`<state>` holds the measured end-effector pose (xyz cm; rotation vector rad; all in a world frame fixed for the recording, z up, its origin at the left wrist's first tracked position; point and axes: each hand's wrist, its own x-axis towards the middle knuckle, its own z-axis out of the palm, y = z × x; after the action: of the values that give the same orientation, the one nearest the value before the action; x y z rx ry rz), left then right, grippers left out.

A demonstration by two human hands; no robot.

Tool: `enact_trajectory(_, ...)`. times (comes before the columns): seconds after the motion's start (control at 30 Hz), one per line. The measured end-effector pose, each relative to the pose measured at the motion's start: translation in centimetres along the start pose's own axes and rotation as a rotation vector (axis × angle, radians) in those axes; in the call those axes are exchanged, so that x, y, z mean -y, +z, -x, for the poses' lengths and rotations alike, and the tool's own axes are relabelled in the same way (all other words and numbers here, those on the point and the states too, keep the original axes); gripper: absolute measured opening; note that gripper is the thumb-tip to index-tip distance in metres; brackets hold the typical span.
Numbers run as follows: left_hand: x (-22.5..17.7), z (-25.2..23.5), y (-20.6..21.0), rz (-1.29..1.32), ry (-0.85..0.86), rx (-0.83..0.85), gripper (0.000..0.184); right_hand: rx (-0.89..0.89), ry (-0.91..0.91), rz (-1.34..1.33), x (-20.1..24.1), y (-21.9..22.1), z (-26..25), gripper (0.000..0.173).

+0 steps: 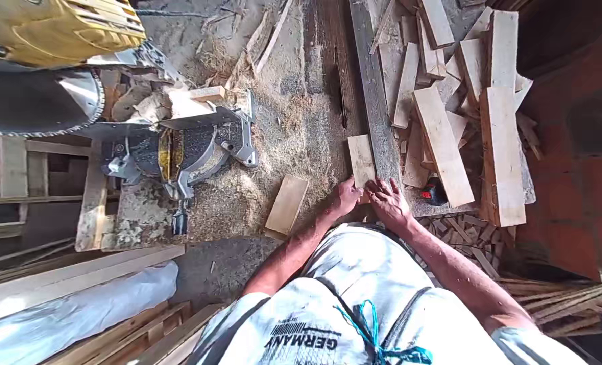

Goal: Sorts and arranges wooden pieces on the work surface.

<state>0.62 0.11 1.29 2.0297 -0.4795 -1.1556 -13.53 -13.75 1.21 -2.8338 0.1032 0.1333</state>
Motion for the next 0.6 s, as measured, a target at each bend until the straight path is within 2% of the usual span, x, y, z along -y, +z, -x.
enact_trajectory(0.13, -0.4, -3.5, -2.1, 0.019, -0.017, 0.023, 0.076, -0.013, 0.016, 0.015, -2.4, -0.3, -4.5, 0.043)
enact_trajectory(0.2, -1.6, -4.3, -3.2, -0.005, -0.033, 0.034, 0.077, 0.015, 0.046, -0.006, -3.5, -1.1, -7.6, 0.043)
enact_trajectory(0.3, -3.0, -3.0, -4.4, -0.071, -0.064, 0.061, 0.055, 0.142, 0.086, -0.003, -4.5, -2.8, -11.5, 0.045)
enact_trajectory(0.4, -2.2, -0.6, -4.6, -0.063, -0.072, 0.141, 0.036, 0.114, 0.068, 0.005, -6.3, -3.1, -15.1, 0.044)
enact_trajectory(0.5, -0.4, 2.2, -4.3, -0.037, -0.069, 0.24, 0.03, 0.113, 0.067, 0.031, -8.0, -3.7, -19.6, 0.042)
enact_trajectory(0.6, 1.3, 3.8, -5.5, -0.023, -0.047, 0.253, 0.031, 0.122, 0.054, 0.084, -9.8, -4.4, -24.4, 0.043)
